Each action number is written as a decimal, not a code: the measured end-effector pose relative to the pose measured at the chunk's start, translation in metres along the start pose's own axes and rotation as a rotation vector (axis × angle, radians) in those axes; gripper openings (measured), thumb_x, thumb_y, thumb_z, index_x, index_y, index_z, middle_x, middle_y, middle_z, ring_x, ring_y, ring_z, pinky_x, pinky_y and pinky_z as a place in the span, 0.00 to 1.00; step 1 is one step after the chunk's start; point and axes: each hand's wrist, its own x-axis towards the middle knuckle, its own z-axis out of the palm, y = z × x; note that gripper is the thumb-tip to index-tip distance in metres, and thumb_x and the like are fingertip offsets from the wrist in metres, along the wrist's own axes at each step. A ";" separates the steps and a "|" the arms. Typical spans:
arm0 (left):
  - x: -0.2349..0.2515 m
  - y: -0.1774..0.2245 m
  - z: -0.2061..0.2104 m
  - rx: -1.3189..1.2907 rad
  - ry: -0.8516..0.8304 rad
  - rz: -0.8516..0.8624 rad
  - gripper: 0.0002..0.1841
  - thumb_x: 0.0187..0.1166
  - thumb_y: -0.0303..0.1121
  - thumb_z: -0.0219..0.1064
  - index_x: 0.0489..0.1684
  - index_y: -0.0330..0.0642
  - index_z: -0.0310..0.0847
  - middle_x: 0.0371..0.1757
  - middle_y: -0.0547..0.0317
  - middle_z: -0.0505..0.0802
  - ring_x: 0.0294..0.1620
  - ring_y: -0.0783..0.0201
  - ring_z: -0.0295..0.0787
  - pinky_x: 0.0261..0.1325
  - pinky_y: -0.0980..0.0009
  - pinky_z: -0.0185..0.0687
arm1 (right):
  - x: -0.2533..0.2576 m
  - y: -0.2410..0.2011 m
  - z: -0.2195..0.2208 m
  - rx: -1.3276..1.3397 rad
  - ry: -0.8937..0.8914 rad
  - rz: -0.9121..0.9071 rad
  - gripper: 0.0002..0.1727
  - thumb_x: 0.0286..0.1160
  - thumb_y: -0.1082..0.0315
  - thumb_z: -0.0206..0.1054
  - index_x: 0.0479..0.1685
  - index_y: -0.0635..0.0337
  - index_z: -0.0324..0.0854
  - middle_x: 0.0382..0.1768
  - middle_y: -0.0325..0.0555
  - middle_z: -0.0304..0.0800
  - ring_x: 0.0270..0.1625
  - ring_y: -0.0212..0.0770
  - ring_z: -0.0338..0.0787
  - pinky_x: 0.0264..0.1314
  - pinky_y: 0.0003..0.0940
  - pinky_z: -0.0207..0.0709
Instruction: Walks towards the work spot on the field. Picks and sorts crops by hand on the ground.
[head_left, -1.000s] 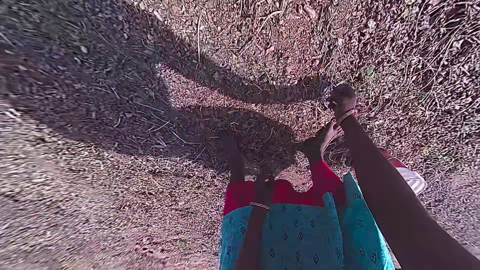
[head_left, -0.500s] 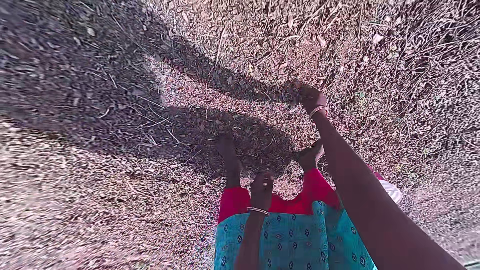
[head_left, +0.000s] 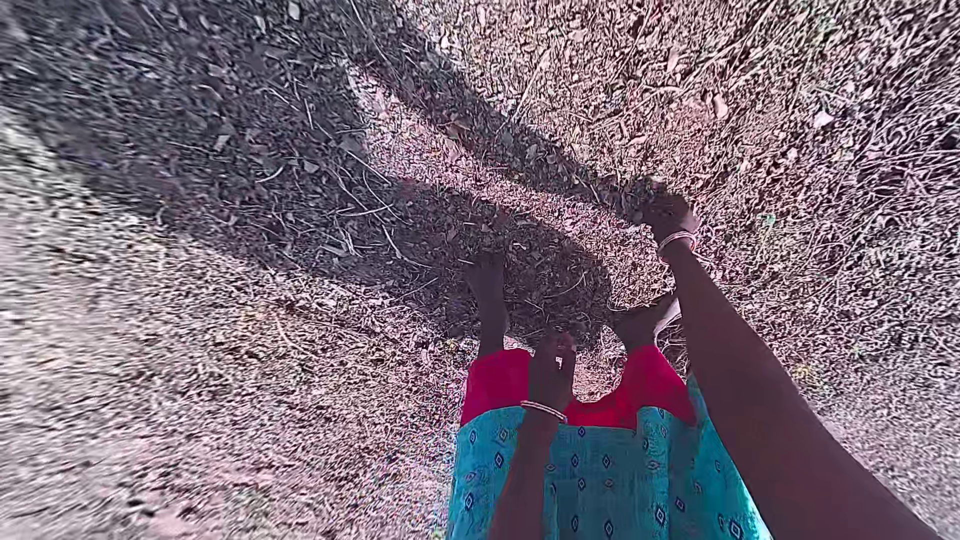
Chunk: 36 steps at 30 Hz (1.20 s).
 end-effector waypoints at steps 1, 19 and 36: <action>0.001 -0.001 0.001 -0.012 -0.005 0.000 0.17 0.89 0.30 0.56 0.68 0.29 0.79 0.66 0.39 0.87 0.61 0.53 0.89 0.66 0.59 0.82 | -0.001 -0.001 0.002 -0.045 -0.013 -0.019 0.32 0.73 0.60 0.77 0.77 0.60 0.77 0.69 0.68 0.85 0.74 0.67 0.82 0.77 0.68 0.70; -0.003 -0.004 -0.030 -1.320 -0.053 0.140 0.15 0.87 0.34 0.50 0.45 0.47 0.86 0.40 0.64 0.94 0.36 0.70 0.92 0.41 0.73 0.91 | -0.150 -0.120 -0.033 0.031 -0.669 -0.976 0.15 0.76 0.78 0.63 0.58 0.69 0.88 0.60 0.59 0.91 0.64 0.48 0.91 0.72 0.46 0.82; -0.005 0.015 -0.055 -0.557 0.077 0.020 0.18 0.91 0.31 0.50 0.38 0.33 0.86 0.27 0.64 0.80 0.29 0.72 0.72 0.40 0.70 0.71 | 0.018 -0.298 -0.023 -0.399 0.187 -0.467 0.29 0.79 0.68 0.63 0.80 0.68 0.69 0.79 0.75 0.71 0.80 0.73 0.73 0.78 0.68 0.69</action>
